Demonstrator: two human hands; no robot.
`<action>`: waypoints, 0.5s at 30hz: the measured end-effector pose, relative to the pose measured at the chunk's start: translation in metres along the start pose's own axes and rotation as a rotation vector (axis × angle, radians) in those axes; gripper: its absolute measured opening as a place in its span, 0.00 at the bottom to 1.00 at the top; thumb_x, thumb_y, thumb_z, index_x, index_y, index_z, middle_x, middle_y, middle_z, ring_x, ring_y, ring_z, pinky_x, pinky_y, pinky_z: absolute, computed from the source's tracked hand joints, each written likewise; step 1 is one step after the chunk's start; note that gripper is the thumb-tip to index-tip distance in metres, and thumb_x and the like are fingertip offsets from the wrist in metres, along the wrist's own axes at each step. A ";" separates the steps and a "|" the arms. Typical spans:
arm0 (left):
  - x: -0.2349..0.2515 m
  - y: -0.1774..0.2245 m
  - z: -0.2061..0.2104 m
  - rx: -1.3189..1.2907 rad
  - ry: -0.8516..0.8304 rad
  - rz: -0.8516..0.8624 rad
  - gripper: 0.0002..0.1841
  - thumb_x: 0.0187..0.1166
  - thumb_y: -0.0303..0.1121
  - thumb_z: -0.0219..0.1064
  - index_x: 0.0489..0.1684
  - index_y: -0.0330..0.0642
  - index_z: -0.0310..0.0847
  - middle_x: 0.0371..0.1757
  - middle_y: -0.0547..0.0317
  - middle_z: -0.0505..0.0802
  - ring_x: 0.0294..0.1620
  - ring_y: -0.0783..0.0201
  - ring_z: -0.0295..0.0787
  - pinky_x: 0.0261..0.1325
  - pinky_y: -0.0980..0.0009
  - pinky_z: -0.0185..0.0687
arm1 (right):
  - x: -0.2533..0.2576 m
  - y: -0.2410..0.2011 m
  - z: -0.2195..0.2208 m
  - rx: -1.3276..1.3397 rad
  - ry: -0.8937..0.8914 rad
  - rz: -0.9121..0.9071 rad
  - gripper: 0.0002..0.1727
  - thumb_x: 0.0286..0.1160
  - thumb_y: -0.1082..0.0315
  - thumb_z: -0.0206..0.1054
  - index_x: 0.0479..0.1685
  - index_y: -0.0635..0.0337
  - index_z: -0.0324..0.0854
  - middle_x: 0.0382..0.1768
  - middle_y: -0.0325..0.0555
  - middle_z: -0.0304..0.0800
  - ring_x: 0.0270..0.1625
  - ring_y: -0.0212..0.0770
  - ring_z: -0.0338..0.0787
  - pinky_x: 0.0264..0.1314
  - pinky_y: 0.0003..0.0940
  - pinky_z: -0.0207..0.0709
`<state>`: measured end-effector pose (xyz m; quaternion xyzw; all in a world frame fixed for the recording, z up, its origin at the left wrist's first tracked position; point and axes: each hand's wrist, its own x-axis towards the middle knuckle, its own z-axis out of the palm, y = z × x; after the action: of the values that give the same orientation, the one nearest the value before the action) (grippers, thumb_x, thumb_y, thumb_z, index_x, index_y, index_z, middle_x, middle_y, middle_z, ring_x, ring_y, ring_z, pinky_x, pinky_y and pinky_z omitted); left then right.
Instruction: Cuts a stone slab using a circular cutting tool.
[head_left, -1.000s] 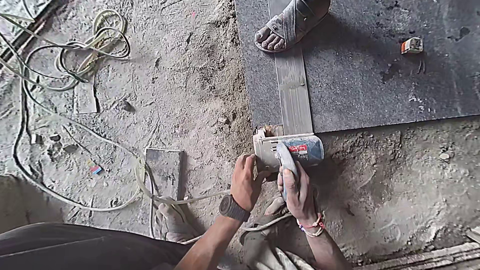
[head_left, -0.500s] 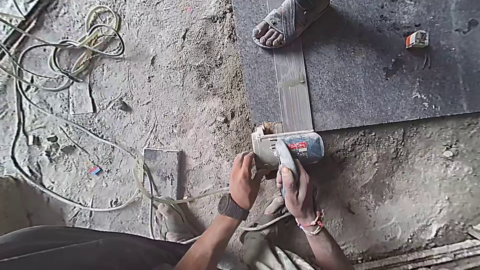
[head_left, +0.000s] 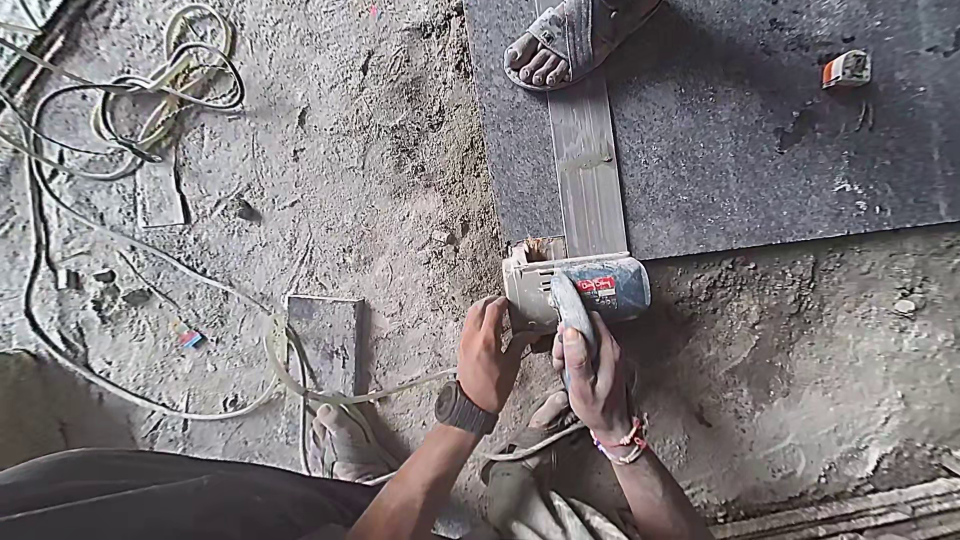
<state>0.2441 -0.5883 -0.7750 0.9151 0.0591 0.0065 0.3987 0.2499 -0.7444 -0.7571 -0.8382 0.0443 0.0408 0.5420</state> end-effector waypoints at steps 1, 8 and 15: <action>0.000 0.000 0.000 -0.003 -0.002 -0.002 0.27 0.63 0.41 0.83 0.54 0.29 0.87 0.54 0.38 0.92 0.49 0.50 0.91 0.54 0.61 0.87 | 0.000 0.000 0.000 -0.003 0.000 -0.002 0.39 0.87 0.36 0.47 0.46 0.69 0.81 0.22 0.34 0.85 0.23 0.26 0.85 0.25 0.27 0.84; 0.005 0.000 -0.001 -0.003 -0.001 -0.018 0.27 0.63 0.42 0.83 0.54 0.29 0.87 0.53 0.39 0.92 0.48 0.52 0.91 0.53 0.62 0.87 | 0.005 -0.001 0.002 0.020 0.002 -0.010 0.37 0.87 0.37 0.48 0.46 0.69 0.81 0.22 0.34 0.84 0.23 0.26 0.85 0.25 0.27 0.84; 0.010 0.001 -0.002 0.005 -0.009 -0.030 0.26 0.63 0.41 0.83 0.54 0.30 0.87 0.52 0.40 0.93 0.49 0.51 0.91 0.55 0.60 0.87 | 0.009 -0.002 0.002 -0.009 0.014 -0.010 0.38 0.87 0.37 0.47 0.46 0.69 0.81 0.23 0.34 0.85 0.23 0.25 0.85 0.26 0.26 0.84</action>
<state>0.2540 -0.5864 -0.7732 0.9152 0.0711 -0.0040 0.3967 0.2587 -0.7414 -0.7569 -0.8411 0.0436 0.0324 0.5381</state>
